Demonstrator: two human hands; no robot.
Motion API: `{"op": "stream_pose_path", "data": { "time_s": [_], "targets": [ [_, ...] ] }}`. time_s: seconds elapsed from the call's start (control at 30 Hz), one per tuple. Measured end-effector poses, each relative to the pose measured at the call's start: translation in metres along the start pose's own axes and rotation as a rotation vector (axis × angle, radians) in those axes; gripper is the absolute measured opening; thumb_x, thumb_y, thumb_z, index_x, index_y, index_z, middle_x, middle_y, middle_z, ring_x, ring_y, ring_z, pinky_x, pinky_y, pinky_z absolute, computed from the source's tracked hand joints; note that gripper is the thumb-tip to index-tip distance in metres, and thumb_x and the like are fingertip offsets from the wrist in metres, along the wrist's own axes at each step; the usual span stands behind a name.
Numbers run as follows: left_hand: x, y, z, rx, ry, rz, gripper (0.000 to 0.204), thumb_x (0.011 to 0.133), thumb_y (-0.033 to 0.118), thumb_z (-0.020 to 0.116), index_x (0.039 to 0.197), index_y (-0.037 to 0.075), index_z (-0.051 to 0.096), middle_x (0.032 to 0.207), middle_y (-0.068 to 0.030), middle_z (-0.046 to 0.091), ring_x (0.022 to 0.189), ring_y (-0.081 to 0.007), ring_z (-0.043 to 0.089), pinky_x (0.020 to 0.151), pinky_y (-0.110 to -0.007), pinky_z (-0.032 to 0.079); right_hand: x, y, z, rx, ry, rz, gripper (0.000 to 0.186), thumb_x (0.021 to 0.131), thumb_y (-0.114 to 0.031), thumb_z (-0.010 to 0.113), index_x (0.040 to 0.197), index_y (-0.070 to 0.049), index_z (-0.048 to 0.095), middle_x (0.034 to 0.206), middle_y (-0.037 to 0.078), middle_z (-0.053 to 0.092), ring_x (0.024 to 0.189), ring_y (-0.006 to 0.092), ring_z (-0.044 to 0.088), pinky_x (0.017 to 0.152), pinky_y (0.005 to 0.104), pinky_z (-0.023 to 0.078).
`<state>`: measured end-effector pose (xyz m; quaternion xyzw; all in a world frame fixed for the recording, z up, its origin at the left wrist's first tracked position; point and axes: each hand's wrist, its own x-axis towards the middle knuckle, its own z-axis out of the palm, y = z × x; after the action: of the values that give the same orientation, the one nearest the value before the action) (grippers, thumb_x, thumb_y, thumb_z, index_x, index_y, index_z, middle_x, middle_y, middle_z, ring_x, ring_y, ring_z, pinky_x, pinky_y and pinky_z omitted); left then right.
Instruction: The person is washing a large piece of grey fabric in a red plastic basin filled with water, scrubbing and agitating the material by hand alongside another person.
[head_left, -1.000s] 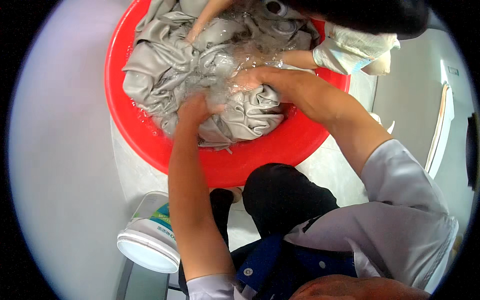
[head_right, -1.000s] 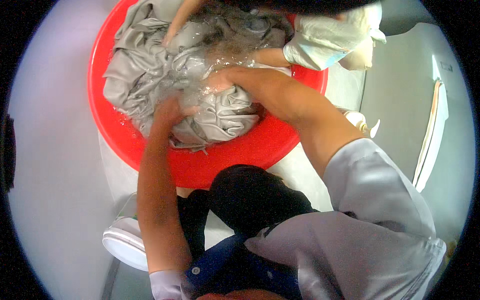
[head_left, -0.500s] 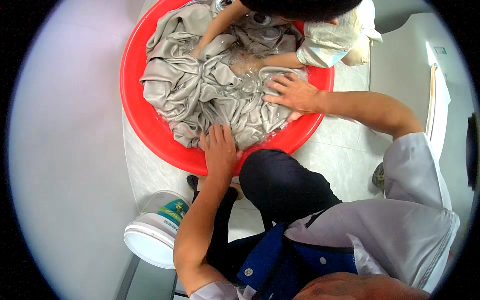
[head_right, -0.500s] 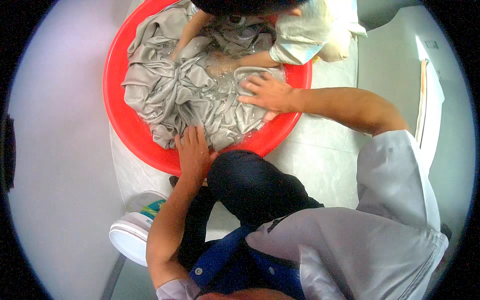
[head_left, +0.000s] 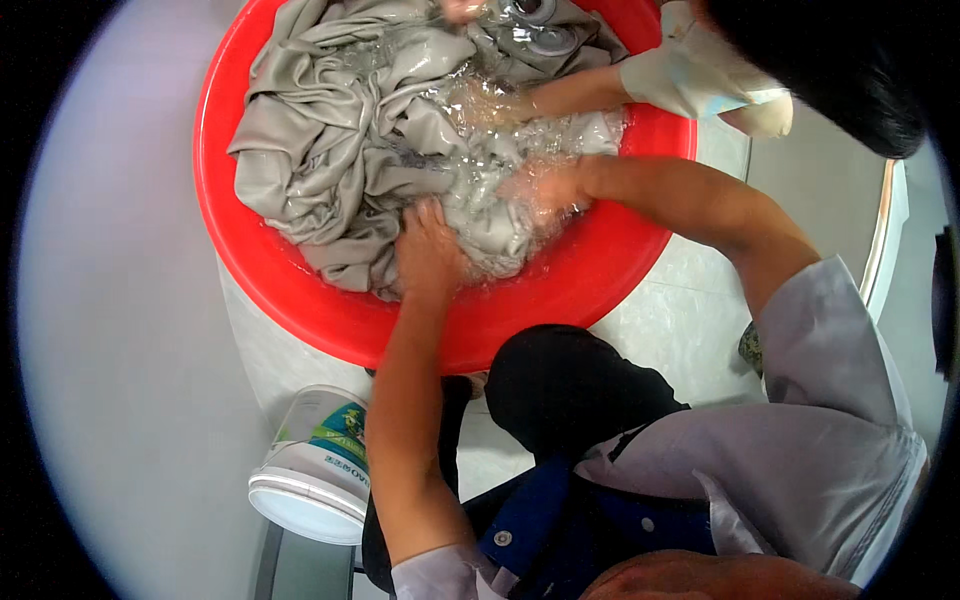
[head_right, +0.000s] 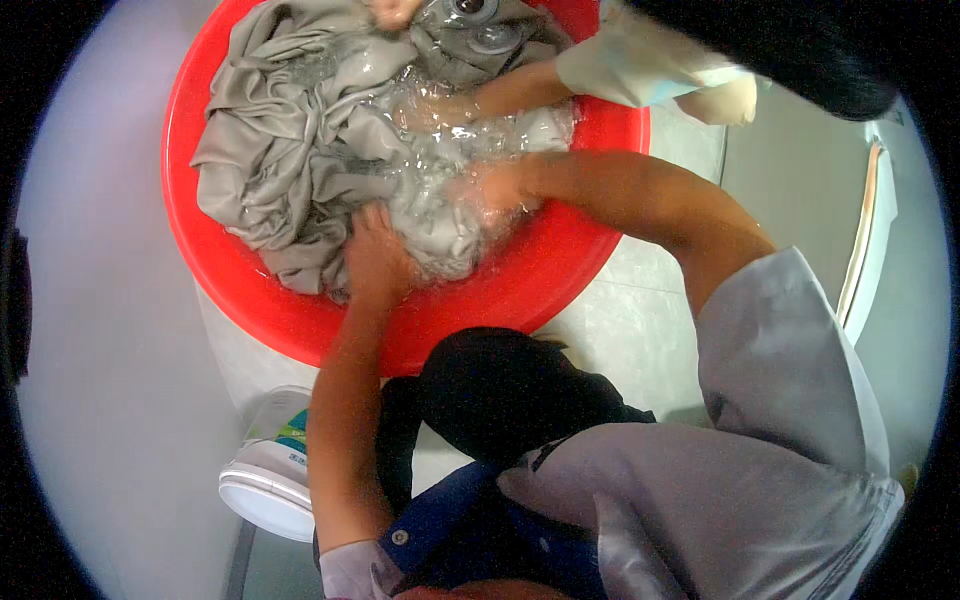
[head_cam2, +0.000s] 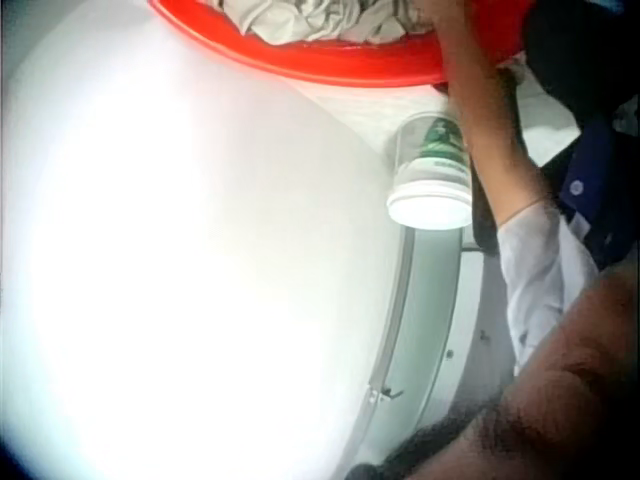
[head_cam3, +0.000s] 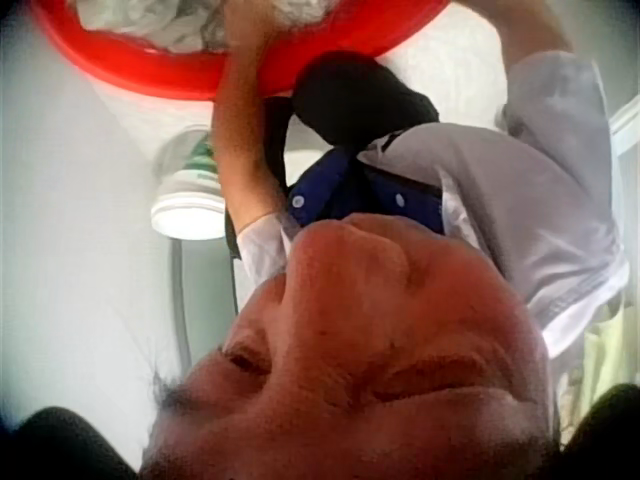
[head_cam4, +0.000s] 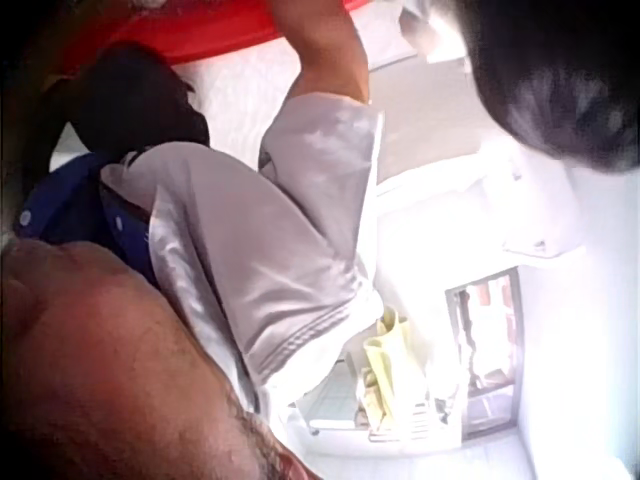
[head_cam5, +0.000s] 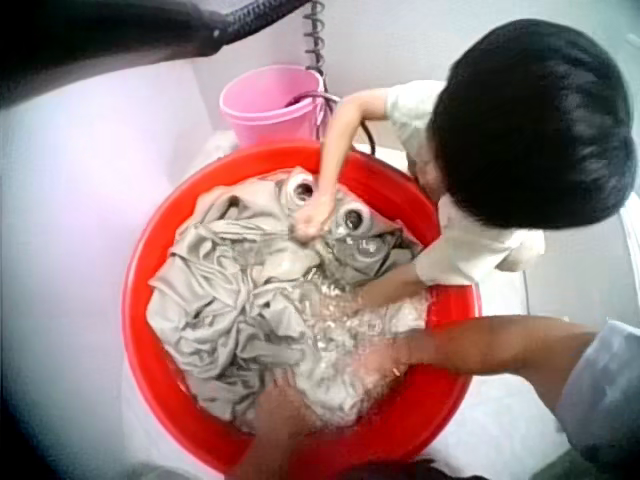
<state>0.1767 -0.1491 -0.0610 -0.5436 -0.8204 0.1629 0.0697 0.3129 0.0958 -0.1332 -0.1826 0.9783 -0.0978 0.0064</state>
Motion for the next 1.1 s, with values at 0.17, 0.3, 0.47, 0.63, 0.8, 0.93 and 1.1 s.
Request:
{"op": "stream_pose_path", "data": {
  "time_s": [0.17, 0.3, 0.47, 0.63, 0.8, 0.93, 1.1],
  "targets": [
    [0.023, -0.045, -0.009, -0.088, -0.127, 0.102, 0.077, 0.069, 0.046, 0.085, 0.125, 0.0, 0.059, 0.128, -0.0161, 0.057, 0.117, -0.0327, 0.055, 0.093, -0.037, 0.054, 0.051, 0.015, -0.053, 0.352, -0.3, 0.164, 0.06, 0.084, -0.041, 0.072, 0.133, -0.007, 0.062, 0.121, 0.025, 0.068, 0.112, 0.0386, 0.064, 0.095, 0.0468, 0.05],
    [-0.007, -0.03, -0.01, -0.115, -0.002, 0.081, 0.076, 0.066, 0.043, 0.087, 0.123, 0.001, 0.06, 0.122, -0.0147, 0.059, 0.112, -0.0324, 0.058, 0.09, -0.04, 0.054, 0.018, -0.025, -0.079, 0.489, -0.152, 0.276, 0.063, 0.08, -0.04, 0.078, 0.131, -0.007, 0.062, 0.118, 0.025, 0.068, 0.109, 0.0394, 0.065, 0.093, 0.0477, 0.051],
    [-0.054, 0.026, -0.088, -0.255, 0.098, -0.008, 0.061, 0.067, 0.028, 0.084, 0.117, 0.003, 0.061, 0.115, -0.0127, 0.058, 0.109, -0.0329, 0.057, 0.087, -0.042, 0.053, -0.065, -0.088, -0.086, 0.261, 0.017, 0.35, 0.061, 0.077, -0.033, 0.08, 0.13, -0.012, 0.059, 0.13, 0.025, 0.06, 0.11, 0.0438, 0.062, 0.092, 0.0517, 0.051],
    [-0.138, 0.03, -0.11, -0.288, 0.075, 0.141, 0.056, 0.068, 0.014, 0.079, 0.118, 0.006, 0.057, 0.108, -0.0116, 0.056, 0.105, -0.0337, 0.057, 0.088, -0.044, 0.052, -0.126, -0.154, -0.142, 0.142, -0.084, 0.061, 0.059, 0.071, -0.025, 0.08, 0.124, -0.011, 0.059, 0.124, 0.022, 0.058, 0.115, 0.0418, 0.058, 0.093, 0.0503, 0.05],
    [-0.137, 0.055, -0.118, -0.328, 0.186, 0.191, 0.066, 0.073, 0.017, 0.079, 0.133, 0.008, 0.053, 0.128, -0.0143, 0.052, 0.123, -0.0365, 0.05, 0.098, -0.05, 0.046, -0.186, -0.106, -0.135, 0.144, 0.294, 0.195, 0.059, 0.069, -0.023, 0.079, 0.123, -0.013, 0.058, 0.121, 0.018, 0.054, 0.116, 0.041, 0.055, 0.091, 0.0515, 0.05],
    [-0.101, 0.077, -0.093, -0.184, 0.339, 0.215, 0.084, 0.074, 0.031, 0.084, 0.149, 0.023, 0.045, 0.153, -0.0181, 0.037, 0.141, -0.0444, 0.035, 0.108, -0.065, 0.034, -0.161, -0.065, -0.104, -0.139, 0.355, 0.665, 0.065, 0.079, -0.037, 0.073, 0.134, -0.01, 0.051, 0.133, 0.022, 0.048, 0.123, 0.0444, 0.049, 0.097, 0.0557, 0.048],
    [-0.06, 0.143, -0.053, -0.291, 0.105, 0.07, 0.093, 0.071, 0.046, 0.084, 0.151, 0.031, 0.04, 0.155, -0.0198, 0.033, 0.142, -0.0496, 0.031, 0.107, -0.071, 0.03, -0.119, -0.071, -0.053, -0.079, 0.109, 0.836, 0.073, 0.085, -0.049, 0.069, 0.14, -0.008, 0.045, 0.14, 0.027, 0.044, 0.125, 0.0474, 0.047, 0.096, 0.0579, 0.049]
  ]
}}
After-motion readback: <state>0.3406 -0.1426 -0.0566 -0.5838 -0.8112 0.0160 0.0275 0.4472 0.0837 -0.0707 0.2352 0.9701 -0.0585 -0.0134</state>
